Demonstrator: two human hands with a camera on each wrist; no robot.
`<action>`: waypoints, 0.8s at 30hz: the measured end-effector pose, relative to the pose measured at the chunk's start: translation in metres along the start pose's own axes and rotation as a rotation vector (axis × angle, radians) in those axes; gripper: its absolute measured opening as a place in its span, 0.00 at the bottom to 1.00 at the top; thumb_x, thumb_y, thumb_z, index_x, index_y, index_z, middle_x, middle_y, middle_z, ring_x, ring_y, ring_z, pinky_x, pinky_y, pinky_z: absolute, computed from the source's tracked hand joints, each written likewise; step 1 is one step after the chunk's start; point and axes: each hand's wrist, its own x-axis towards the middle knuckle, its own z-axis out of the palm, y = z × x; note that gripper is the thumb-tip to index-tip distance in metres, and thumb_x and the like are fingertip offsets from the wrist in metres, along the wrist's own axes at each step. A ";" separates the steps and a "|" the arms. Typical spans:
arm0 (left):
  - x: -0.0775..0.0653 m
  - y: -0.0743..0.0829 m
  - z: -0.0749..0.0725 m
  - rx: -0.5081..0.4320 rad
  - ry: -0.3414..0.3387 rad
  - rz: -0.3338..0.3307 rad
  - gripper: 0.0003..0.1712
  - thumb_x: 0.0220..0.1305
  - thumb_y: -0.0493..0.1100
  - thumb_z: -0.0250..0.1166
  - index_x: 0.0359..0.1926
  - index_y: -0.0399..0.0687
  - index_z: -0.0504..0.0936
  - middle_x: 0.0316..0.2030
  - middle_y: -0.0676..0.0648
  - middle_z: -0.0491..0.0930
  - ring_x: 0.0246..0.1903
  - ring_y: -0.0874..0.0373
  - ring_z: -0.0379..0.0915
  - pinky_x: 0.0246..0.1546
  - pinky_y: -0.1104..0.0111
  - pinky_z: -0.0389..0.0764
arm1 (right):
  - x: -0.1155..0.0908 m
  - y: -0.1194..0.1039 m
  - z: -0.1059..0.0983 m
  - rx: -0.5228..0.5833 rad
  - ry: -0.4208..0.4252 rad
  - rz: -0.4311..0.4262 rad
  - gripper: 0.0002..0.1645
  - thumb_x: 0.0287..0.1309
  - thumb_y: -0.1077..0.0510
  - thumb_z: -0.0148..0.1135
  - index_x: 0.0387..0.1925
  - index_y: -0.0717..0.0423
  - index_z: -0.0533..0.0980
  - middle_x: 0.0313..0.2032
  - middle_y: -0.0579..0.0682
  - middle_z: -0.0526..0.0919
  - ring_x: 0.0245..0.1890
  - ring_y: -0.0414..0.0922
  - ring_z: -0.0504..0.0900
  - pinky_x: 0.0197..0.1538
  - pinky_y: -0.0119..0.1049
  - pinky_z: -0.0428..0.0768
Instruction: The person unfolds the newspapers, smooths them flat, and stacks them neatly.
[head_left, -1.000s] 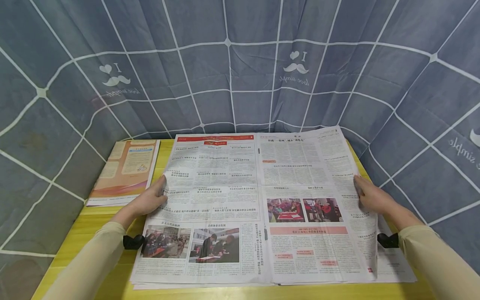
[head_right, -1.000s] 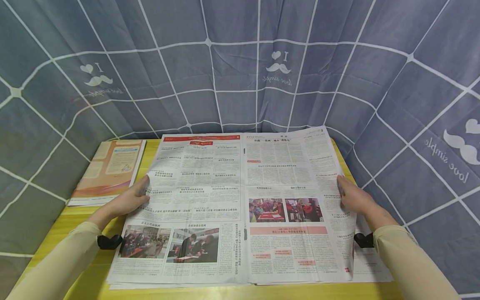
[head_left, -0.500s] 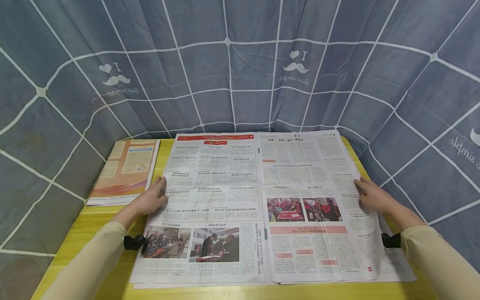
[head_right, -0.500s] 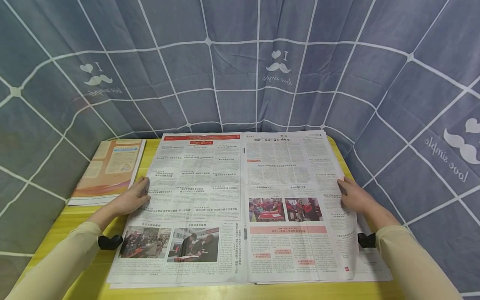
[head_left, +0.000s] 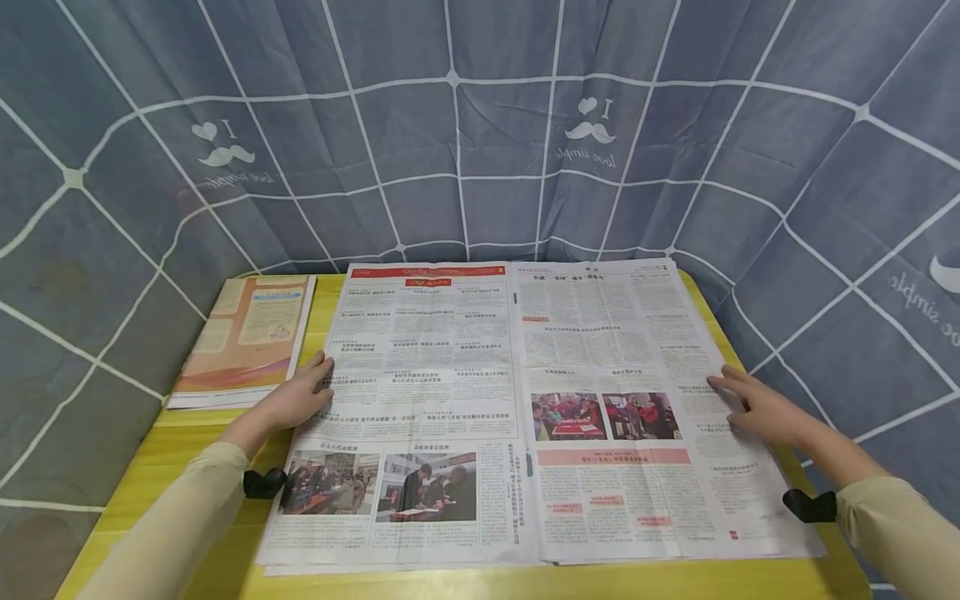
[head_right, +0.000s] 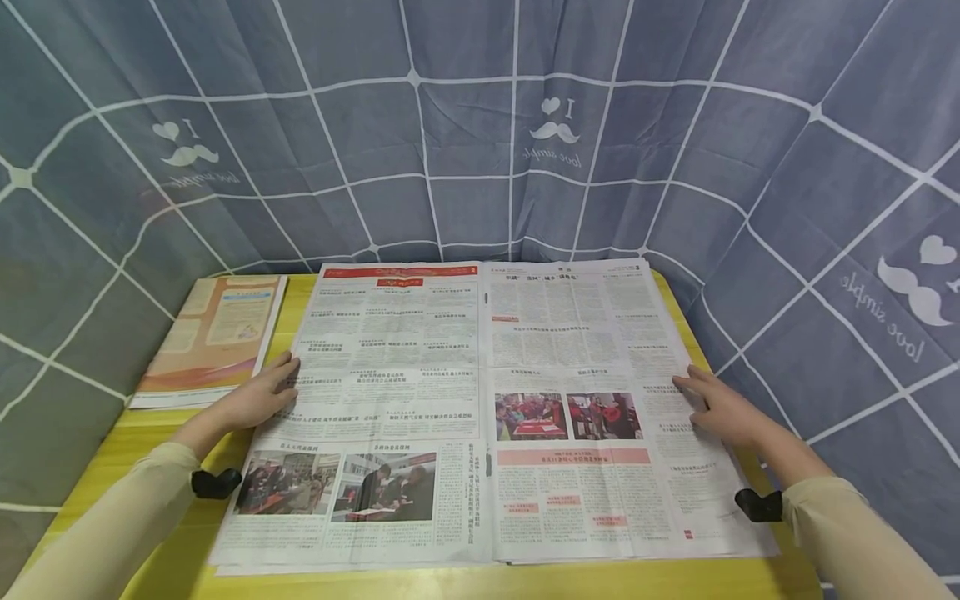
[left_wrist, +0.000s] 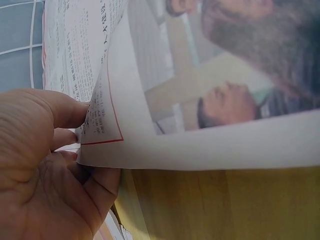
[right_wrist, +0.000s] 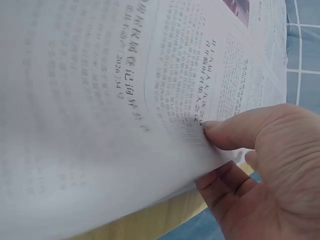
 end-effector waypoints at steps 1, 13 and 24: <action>0.000 0.000 0.000 0.000 -0.001 0.000 0.39 0.77 0.38 0.53 0.77 0.24 0.45 0.77 0.25 0.33 0.75 0.26 0.31 0.70 0.35 0.46 | -0.001 0.001 0.000 -0.004 -0.004 0.001 0.40 0.62 0.68 0.62 0.72 0.76 0.60 0.73 0.81 0.45 0.68 0.82 0.51 0.57 0.69 0.67; 0.003 0.004 -0.001 0.062 -0.012 0.039 0.38 0.77 0.38 0.54 0.77 0.24 0.48 0.78 0.25 0.36 0.75 0.27 0.35 0.70 0.36 0.49 | -0.007 0.006 0.001 -0.074 0.004 0.018 0.38 0.61 0.67 0.61 0.70 0.79 0.62 0.71 0.82 0.47 0.59 0.78 0.70 0.50 0.60 0.76; 0.002 0.005 -0.005 0.135 -0.019 0.030 0.37 0.77 0.40 0.55 0.77 0.25 0.52 0.77 0.25 0.42 0.75 0.27 0.40 0.70 0.37 0.53 | -0.005 -0.001 0.002 -0.102 0.015 0.055 0.38 0.60 0.67 0.62 0.69 0.79 0.63 0.71 0.82 0.50 0.62 0.80 0.63 0.51 0.63 0.74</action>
